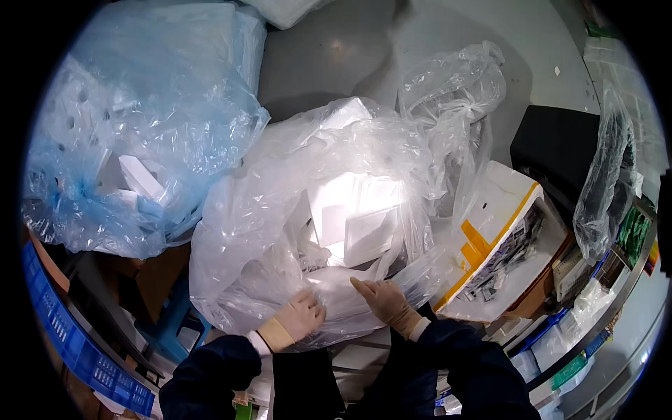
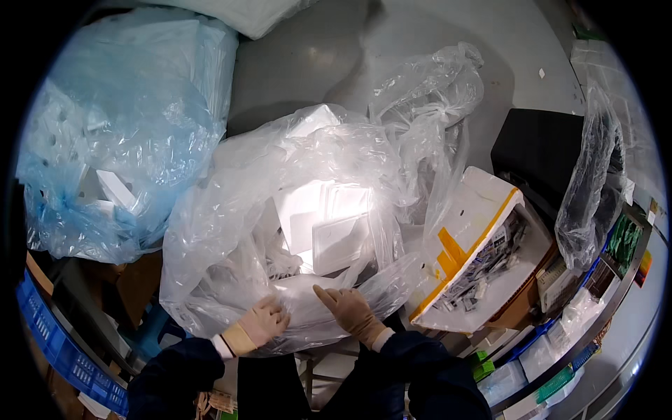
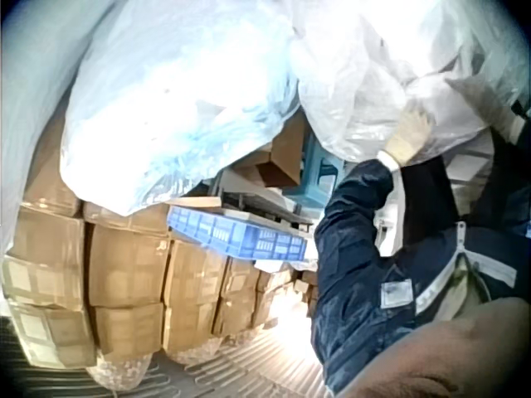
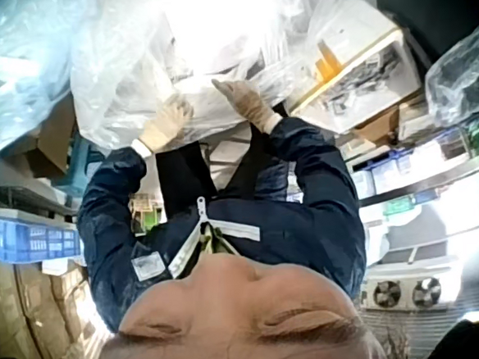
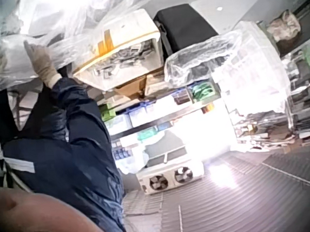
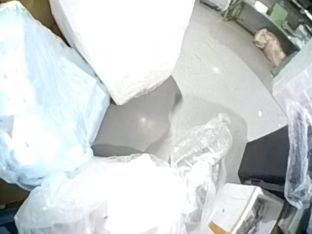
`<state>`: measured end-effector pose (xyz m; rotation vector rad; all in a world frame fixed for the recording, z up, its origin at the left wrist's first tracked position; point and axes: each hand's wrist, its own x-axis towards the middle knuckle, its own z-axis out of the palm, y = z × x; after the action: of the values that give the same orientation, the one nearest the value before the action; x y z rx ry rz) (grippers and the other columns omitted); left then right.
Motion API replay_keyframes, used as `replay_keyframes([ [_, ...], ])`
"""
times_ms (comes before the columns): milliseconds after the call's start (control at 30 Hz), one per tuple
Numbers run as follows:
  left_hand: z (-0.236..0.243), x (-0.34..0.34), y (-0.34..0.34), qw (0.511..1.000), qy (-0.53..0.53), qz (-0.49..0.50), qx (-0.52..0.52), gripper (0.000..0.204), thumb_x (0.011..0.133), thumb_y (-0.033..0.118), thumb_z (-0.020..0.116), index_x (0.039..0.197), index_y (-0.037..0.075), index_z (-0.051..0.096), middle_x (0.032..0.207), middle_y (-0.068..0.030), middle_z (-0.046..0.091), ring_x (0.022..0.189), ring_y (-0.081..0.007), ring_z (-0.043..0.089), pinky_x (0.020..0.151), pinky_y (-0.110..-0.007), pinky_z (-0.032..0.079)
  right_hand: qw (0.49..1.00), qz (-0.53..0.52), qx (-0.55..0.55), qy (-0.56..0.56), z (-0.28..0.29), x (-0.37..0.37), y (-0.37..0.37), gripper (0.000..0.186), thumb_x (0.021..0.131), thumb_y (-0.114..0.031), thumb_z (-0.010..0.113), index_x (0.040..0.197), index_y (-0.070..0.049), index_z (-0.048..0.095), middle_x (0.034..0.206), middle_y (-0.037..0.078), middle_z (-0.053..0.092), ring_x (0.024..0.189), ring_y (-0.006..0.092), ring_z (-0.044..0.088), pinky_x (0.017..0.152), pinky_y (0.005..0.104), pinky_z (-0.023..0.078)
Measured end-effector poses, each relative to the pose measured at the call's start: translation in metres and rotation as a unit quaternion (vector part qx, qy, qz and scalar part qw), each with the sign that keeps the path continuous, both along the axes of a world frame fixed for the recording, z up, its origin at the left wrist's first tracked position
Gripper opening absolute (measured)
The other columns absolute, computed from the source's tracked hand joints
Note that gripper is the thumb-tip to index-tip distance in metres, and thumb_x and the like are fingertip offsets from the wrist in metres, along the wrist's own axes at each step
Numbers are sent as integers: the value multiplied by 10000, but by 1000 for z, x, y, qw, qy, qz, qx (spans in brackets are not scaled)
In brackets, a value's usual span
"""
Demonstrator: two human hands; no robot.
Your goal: The person places round brown food items into white foam trays, separates them with paper sheets, and stacks the trays. The person then handles stacks of foam trays and plastic bags, moving them between a table and a storage area.
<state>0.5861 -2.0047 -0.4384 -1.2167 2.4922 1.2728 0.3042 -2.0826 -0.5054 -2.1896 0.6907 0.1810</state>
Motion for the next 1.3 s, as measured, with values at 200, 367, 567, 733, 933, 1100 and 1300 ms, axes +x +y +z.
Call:
replay_keyframes([
  [200,39,14,-16,990,15,126,55,402,786,179,623,1173,81,668,1054,-101,649,1151,-312,603,1118,-506,444,993,-37,47,-98,54,14,-11,579,894,-124,592,1471,-109,558,1109,22,696,832,223,658,766,376,521],
  [367,48,20,-7,989,60,133,26,361,788,185,619,1130,82,673,1016,-74,651,1108,-286,627,1077,-491,473,943,38,330,-31,59,-9,8,565,862,-120,680,1416,-85,573,1134,69,698,1036,333,675,883,491,530],
  [567,77,14,-2,986,89,112,81,378,764,183,676,1131,94,691,997,-78,677,1021,-291,675,982,-465,530,985,5,166,49,59,42,-61,651,844,-200,710,1457,-72,531,1321,177,635,1167,367,630,1066,477,434],
  [733,95,53,29,855,-88,127,495,324,992,303,562,1194,93,704,963,-190,753,873,-386,718,857,-450,570,859,122,475,147,51,-1,-15,751,923,-457,707,1509,-43,484,1293,238,670,1089,337,685,923,384,543],
  [933,41,49,-31,919,-159,278,230,314,970,202,619,1269,138,690,1110,-136,709,1114,-323,665,976,-435,517,666,1,664,341,36,19,13,743,975,-562,611,1526,-81,477,1250,203,694,1018,294,706,881,365,567],
  [1100,-50,10,0,993,-90,-26,68,453,955,205,541,1405,177,586,1431,-98,551,1391,-301,475,1154,-525,380,626,122,686,349,11,20,70,630,1006,-445,587,1531,-116,469,1048,168,723,862,272,723,714,375,574],
  [1300,-62,-21,-18,997,51,-51,-23,340,921,207,560,1230,139,683,1205,-116,659,1239,-349,573,1176,-560,366,645,213,644,352,25,23,49,618,968,-481,643,1439,-85,585,984,168,746,921,271,718,730,369,560],
])
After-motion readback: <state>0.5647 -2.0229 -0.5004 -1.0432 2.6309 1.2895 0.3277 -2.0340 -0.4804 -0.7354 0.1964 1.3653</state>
